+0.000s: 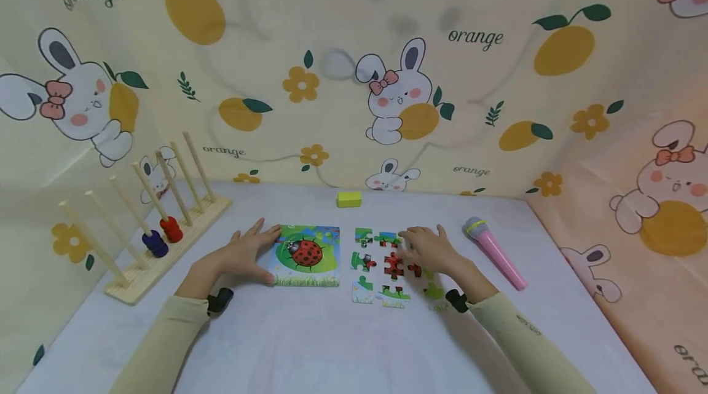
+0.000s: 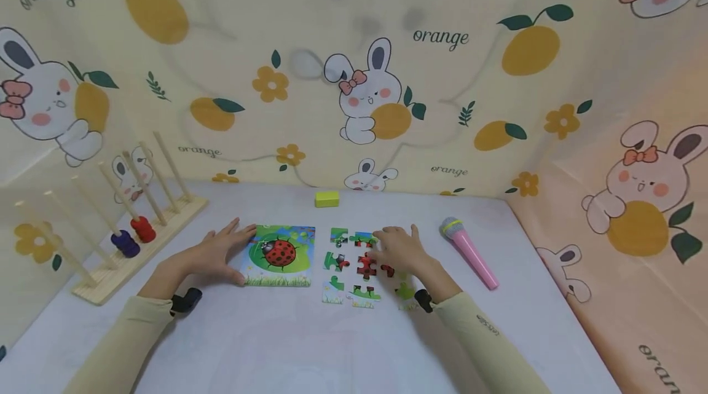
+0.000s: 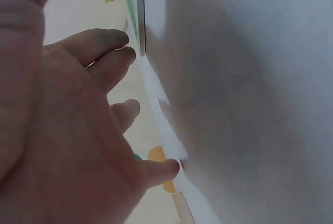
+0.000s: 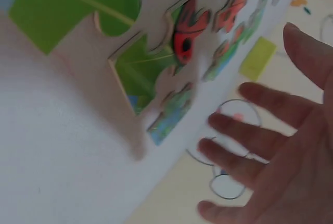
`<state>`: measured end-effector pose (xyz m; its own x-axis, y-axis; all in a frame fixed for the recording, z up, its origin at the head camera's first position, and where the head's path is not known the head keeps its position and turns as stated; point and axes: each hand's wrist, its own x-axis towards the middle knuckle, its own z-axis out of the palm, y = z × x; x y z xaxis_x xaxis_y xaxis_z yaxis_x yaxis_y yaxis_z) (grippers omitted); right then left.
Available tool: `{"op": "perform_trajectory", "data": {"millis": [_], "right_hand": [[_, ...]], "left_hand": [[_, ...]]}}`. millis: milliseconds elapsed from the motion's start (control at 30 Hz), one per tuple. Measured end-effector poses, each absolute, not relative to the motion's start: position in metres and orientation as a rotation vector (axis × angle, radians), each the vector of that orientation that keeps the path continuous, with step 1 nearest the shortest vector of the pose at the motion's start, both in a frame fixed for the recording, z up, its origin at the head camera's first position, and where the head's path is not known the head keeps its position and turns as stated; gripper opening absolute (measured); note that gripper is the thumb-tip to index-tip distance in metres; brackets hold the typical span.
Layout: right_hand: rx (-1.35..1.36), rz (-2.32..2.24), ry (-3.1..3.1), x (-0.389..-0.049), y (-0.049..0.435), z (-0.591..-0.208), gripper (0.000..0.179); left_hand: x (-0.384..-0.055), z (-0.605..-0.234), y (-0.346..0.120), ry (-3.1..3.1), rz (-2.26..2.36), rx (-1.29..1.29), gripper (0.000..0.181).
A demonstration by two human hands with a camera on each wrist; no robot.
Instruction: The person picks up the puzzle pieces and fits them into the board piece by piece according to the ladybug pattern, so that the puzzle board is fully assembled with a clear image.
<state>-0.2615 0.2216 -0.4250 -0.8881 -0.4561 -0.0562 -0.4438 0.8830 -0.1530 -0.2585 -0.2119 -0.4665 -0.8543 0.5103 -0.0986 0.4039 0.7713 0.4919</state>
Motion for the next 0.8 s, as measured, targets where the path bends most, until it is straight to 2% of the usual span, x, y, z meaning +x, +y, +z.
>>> {"op": "perform_trajectory", "data": {"millis": [367, 600, 800], "right_hand": [[-0.815, -0.516, 2.819, -0.304, 0.2, -0.425, 0.042], [-0.752, -0.563, 2.7, -0.326, 0.168, -0.426, 0.045], [-0.742, -0.509, 2.689, -0.332, 0.146, -0.432, 0.049]], "left_hand": [[-0.259, -0.47, -0.214, 2.728, 0.664, 0.67, 0.118], [-0.262, -0.47, -0.217, 2.724, 0.673, 0.701, 0.113], [-0.262, -0.47, -0.216, 2.712, 0.664, 0.701, 0.112]]}}
